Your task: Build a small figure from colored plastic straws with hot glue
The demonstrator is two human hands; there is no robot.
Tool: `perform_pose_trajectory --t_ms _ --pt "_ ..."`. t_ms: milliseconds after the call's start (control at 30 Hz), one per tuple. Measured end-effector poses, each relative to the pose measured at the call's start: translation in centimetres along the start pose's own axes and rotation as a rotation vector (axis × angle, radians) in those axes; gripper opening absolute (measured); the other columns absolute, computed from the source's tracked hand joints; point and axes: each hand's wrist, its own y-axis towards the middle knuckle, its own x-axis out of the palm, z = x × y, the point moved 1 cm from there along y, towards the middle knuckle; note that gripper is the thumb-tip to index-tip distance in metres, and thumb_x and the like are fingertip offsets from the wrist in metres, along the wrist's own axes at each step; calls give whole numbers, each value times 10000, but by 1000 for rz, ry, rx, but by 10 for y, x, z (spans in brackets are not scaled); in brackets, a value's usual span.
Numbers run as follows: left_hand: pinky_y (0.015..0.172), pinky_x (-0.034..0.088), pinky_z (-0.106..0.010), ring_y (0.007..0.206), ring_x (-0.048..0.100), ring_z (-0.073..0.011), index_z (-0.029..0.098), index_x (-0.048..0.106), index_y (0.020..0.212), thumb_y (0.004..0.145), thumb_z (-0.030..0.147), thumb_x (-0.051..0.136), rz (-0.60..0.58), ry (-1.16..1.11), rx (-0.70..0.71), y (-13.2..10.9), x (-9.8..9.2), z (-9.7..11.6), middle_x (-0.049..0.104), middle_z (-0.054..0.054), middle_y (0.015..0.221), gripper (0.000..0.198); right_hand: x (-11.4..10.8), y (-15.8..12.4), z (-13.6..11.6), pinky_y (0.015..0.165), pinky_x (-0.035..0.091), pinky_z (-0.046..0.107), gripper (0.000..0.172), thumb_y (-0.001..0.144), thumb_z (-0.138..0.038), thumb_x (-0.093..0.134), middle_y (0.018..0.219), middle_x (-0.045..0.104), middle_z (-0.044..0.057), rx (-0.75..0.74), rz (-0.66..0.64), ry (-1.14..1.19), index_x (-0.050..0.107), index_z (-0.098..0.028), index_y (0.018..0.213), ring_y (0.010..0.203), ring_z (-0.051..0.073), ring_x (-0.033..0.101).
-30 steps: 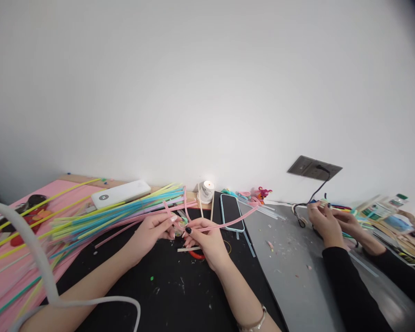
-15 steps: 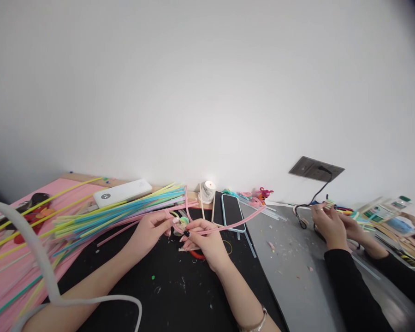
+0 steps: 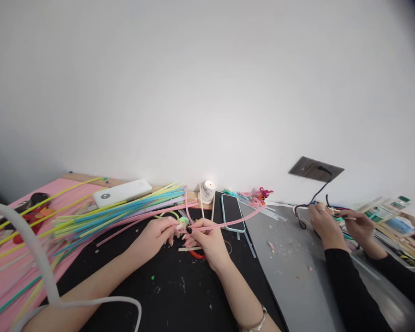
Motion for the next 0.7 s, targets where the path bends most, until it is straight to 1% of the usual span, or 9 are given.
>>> perform_pose_trajectory --t_ms 133,267,400,500,600,700 --pt "576 410 -258 532 526 -142 186 523 669 925 335 363 -67 83 14 -1 1 4 507 29 543 338 -1 1 2 474 519 179 292 664 -352 807 590 689 20 -2 -45 12 627 -131 730 459 108 639" --pt "513 385 -243 485 487 -118 192 481 692 949 389 335 -138 55 -34 -4 5 2 539 25 596 355 -1 2 3 471 516 181 282 693 -367 783 584 683 13 -13 -70 27 620 -140 736 440 101 623" --pt "495 385 -241 481 487 -122 201 453 762 974 444 252 -144 -14 -95 -8 7 -2 536 32 587 380 0 2 3 464 522 198 311 681 -387 788 587 683 13 13 -83 23 596 -150 742 429 111 621" --pt "503 388 -244 487 487 -123 199 461 771 979 464 226 -144 -29 -103 -9 7 -3 543 28 591 411 0 2 4 469 525 205 326 675 -392 792 586 681 16 13 -79 33 591 -147 751 421 112 617" --pt "501 381 -234 481 478 -116 197 468 731 978 458 244 -143 -9 -90 -7 5 -2 550 25 579 424 -2 2 5 479 524 206 313 696 -386 778 601 685 25 -8 -67 37 593 -142 756 426 109 616" --pt "475 368 -215 450 468 -100 182 506 688 959 446 319 -195 -3 -86 -6 5 -1 588 11 584 422 -3 3 5 466 507 194 297 722 -381 758 600 683 25 -25 -62 25 588 -139 748 422 100 606"
